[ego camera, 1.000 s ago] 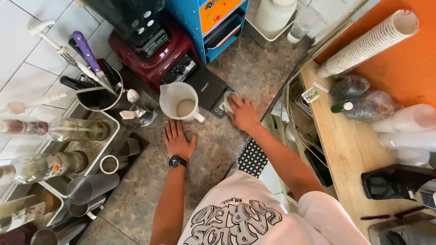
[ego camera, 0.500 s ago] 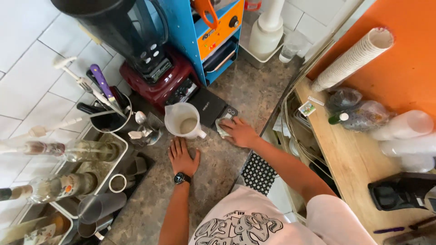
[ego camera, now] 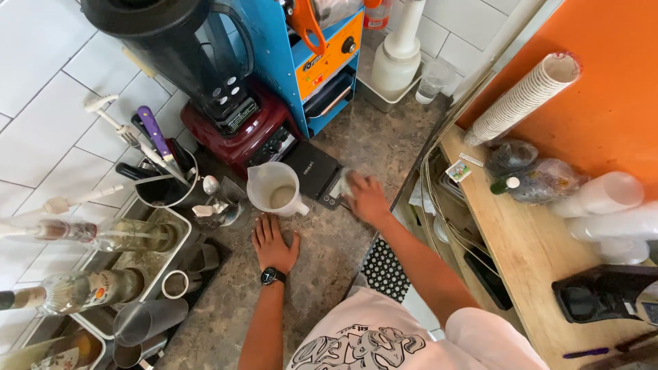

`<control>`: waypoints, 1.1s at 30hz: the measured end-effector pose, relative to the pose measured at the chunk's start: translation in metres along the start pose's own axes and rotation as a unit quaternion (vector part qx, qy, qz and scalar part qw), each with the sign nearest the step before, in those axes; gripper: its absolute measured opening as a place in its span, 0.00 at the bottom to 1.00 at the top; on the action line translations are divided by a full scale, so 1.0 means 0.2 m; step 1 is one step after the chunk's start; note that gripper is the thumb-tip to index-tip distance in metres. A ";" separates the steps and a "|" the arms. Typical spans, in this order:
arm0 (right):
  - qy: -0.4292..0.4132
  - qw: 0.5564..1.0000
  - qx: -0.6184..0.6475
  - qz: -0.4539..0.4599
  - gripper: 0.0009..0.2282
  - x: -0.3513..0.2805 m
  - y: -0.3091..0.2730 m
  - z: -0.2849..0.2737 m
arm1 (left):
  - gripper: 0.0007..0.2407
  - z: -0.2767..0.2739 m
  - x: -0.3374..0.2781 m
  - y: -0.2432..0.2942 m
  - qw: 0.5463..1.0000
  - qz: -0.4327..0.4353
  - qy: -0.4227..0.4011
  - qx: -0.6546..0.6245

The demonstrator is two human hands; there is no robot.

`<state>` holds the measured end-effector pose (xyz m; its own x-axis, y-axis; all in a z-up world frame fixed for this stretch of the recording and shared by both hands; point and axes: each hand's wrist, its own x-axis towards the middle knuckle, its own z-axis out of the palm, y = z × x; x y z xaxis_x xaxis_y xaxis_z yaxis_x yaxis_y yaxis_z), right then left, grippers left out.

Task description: Wiping down a coffee shop counter area with a cleaning cloth.

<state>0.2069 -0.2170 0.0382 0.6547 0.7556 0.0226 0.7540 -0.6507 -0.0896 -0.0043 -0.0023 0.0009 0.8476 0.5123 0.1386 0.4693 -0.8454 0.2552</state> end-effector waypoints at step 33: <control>-0.001 0.975 0.048 0.219 0.34 0.11 0.48 0.06 | 0.35 -0.01 0.01 0.00 0.998 0.028 0.051 0.006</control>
<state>0.2932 -0.2628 0.0175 0.9124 0.4074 -0.0401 0.3941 -0.9005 -0.1837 -0.0031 -0.0012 0.0040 0.8432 0.4764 0.2490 0.4254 -0.8746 0.2326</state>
